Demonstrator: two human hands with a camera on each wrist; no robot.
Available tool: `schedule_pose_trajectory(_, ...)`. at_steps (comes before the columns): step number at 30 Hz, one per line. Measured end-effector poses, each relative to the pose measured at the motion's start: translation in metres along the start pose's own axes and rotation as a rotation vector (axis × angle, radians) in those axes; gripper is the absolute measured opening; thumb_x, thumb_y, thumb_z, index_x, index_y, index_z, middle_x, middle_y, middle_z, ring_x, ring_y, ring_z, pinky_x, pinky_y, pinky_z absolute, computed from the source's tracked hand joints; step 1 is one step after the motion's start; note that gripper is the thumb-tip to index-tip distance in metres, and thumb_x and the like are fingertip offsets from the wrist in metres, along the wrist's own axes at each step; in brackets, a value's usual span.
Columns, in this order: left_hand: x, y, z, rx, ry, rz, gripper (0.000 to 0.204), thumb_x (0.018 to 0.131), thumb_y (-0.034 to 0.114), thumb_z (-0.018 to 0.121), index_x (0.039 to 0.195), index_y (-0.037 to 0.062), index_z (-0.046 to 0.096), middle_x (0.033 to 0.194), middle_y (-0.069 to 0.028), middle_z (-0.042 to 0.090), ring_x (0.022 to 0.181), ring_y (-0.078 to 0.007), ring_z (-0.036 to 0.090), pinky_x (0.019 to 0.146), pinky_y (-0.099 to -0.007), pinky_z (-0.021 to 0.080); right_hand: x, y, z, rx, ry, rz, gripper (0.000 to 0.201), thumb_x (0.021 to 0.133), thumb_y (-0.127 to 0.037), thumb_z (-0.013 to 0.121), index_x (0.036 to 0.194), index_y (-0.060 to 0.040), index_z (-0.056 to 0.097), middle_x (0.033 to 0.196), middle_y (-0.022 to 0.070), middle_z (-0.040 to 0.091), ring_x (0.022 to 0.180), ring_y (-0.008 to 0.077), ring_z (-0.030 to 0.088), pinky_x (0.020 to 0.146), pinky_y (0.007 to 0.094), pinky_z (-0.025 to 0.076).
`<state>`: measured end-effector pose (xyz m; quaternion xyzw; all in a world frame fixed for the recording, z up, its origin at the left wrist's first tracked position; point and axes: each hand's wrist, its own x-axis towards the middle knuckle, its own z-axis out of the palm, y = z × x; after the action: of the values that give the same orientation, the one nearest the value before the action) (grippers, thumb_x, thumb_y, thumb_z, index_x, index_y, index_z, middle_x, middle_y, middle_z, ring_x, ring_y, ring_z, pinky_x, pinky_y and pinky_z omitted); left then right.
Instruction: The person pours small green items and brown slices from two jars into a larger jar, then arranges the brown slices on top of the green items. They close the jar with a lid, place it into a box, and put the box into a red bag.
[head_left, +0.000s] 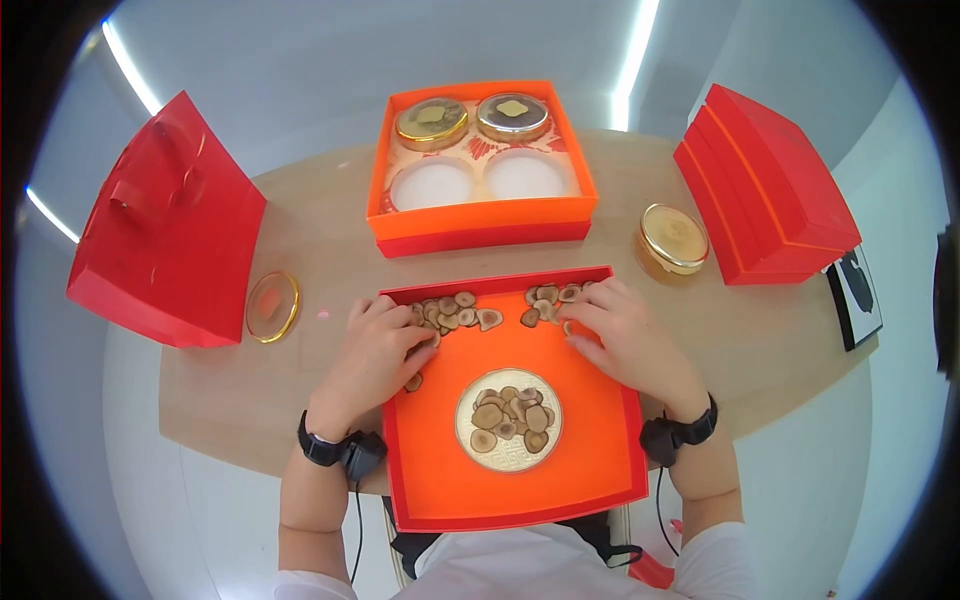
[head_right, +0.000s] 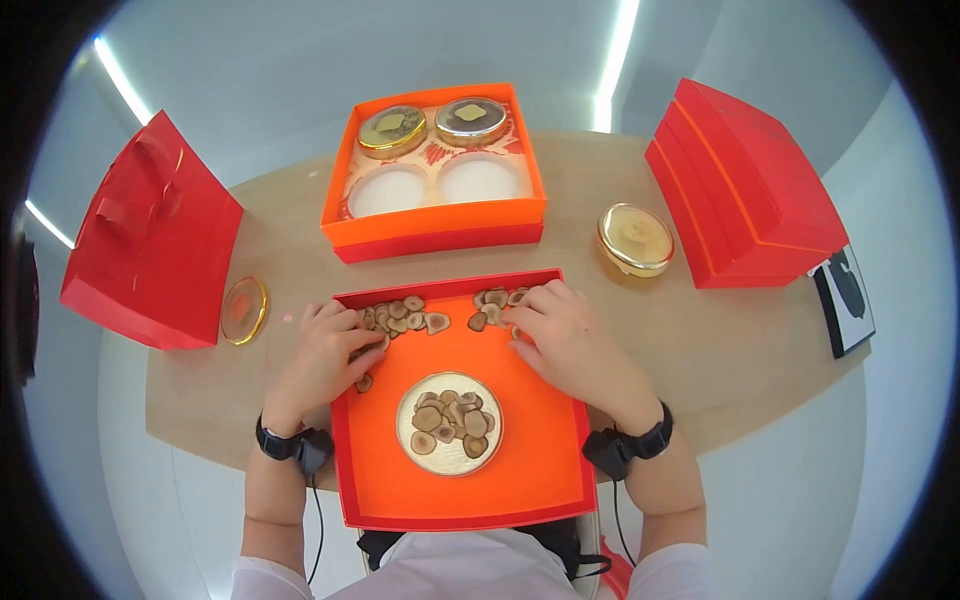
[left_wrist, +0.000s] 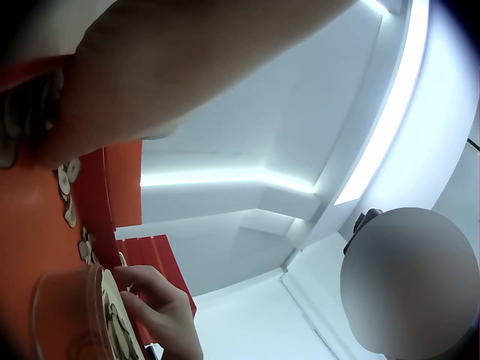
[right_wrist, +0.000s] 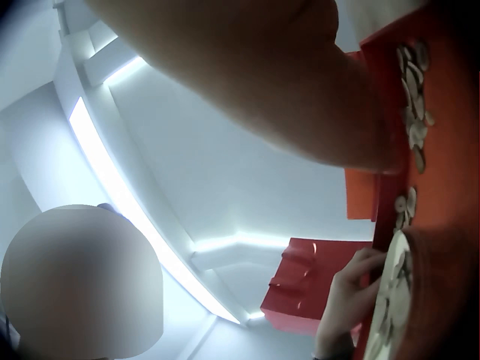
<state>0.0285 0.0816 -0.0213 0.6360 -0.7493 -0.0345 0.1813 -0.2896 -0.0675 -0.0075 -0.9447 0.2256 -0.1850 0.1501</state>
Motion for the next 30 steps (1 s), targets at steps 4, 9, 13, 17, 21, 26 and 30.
schedule_pose_trajectory(4, 0.001, 0.000, 0.000, -0.010, 0.070, 0.010, 0.011, 0.091, 0.015, 0.081, 0.099, 0.0079, 0.084, 0.094, -0.0035, 0.072, 0.100, -0.0248, 0.062, 0.102, -0.0406, 0.045, 0.002, 0.007, 0.007, -0.085, 0.037, -0.018, 0.031, 0.087, -0.008, 0.083, 0.116, -0.0030, 0.076, 0.110, 0.0079, 0.068, 0.114, 0.0282, 0.062, 0.099, 0.0422, 0.052)
schedule_pose_trajectory(9, 0.000, 0.012, -0.013, -0.162, 0.094, -0.011, 0.009, 0.091, 0.014, 0.081, 0.098, 0.0084, 0.084, 0.093, -0.0041, 0.074, 0.098, -0.0252, 0.063, 0.099, -0.0407, 0.046, 0.002, 0.017, 0.014, -0.169, 0.087, -0.088, 0.026, 0.086, -0.006, 0.079, 0.112, -0.0033, 0.077, 0.108, 0.0078, 0.069, 0.112, 0.0275, 0.063, 0.098, 0.0417, 0.052)
schedule_pose_trajectory(13, -0.005, 0.030, -0.021, -0.478, -0.027, 0.116, 0.008, 0.092, 0.015, 0.082, 0.097, 0.0083, 0.083, 0.090, -0.0038, 0.072, 0.096, -0.0257, 0.062, 0.095, -0.0414, 0.048, 0.001, 0.022, 0.015, -0.173, 0.061, -0.090, 0.018, 0.088, -0.003, 0.074, 0.105, -0.0039, 0.077, 0.104, 0.0070, 0.068, 0.108, 0.0272, 0.063, 0.095, 0.0415, 0.052)
schedule_pose_trajectory(17, -0.005, 0.048, -0.018, -0.421, -0.157, 0.267, 0.009, 0.091, 0.014, 0.086, 0.099, 0.0111, 0.085, 0.094, -0.0021, 0.071, 0.097, -0.0240, 0.061, 0.091, -0.0395, 0.048, 0.002, 0.022, 0.015, -0.195, 0.078, -0.096, 0.015, 0.088, -0.002, 0.072, 0.102, -0.0045, 0.077, 0.100, 0.0069, 0.067, 0.103, 0.0265, 0.064, 0.093, 0.0410, 0.052)
schedule_pose_trajectory(21, -0.005, 0.054, -0.008, -0.378, -0.127, 0.227, 0.016, 0.089, 0.018, 0.089, 0.102, 0.0124, 0.084, 0.091, -0.0023, 0.067, 0.096, -0.0246, 0.060, 0.090, -0.0387, 0.049, 0.003, 0.021, 0.014, -0.225, 0.069, -0.104, 0.015, 0.087, -0.002, 0.071, 0.101, -0.0050, 0.075, 0.098, 0.0071, 0.066, 0.099, 0.0259, 0.065, 0.091, 0.0409, 0.051)
schedule_pose_trajectory(26, -0.005, 0.046, -0.008, -0.426, -0.058, 0.218, 0.019, 0.088, 0.016, 0.089, 0.105, 0.0111, 0.082, 0.086, -0.0040, 0.065, 0.093, -0.0260, 0.061, 0.087, -0.0403, 0.050, 0.006, 0.020, 0.013, -0.232, 0.137, -0.108, 0.018, 0.086, -0.002, 0.071, 0.104, -0.0058, 0.074, 0.094, 0.0082, 0.067, 0.094, 0.0284, 0.066, 0.084, 0.0416, 0.052)
schedule_pose_trajectory(30, -0.004, 0.025, -0.019, -0.345, -0.002, 0.089, 0.014, 0.090, 0.012, 0.085, 0.103, 0.0075, 0.080, 0.089, -0.0058, 0.069, 0.095, -0.0270, 0.063, 0.086, -0.0414, 0.052, 0.006, 0.016, 0.008, -0.178, 0.139, -0.053, 0.022, 0.087, -0.002, 0.070, 0.109, -0.0057, 0.073, 0.097, 0.0105, 0.071, 0.092, 0.0323, 0.069, 0.079, 0.0433, 0.054)
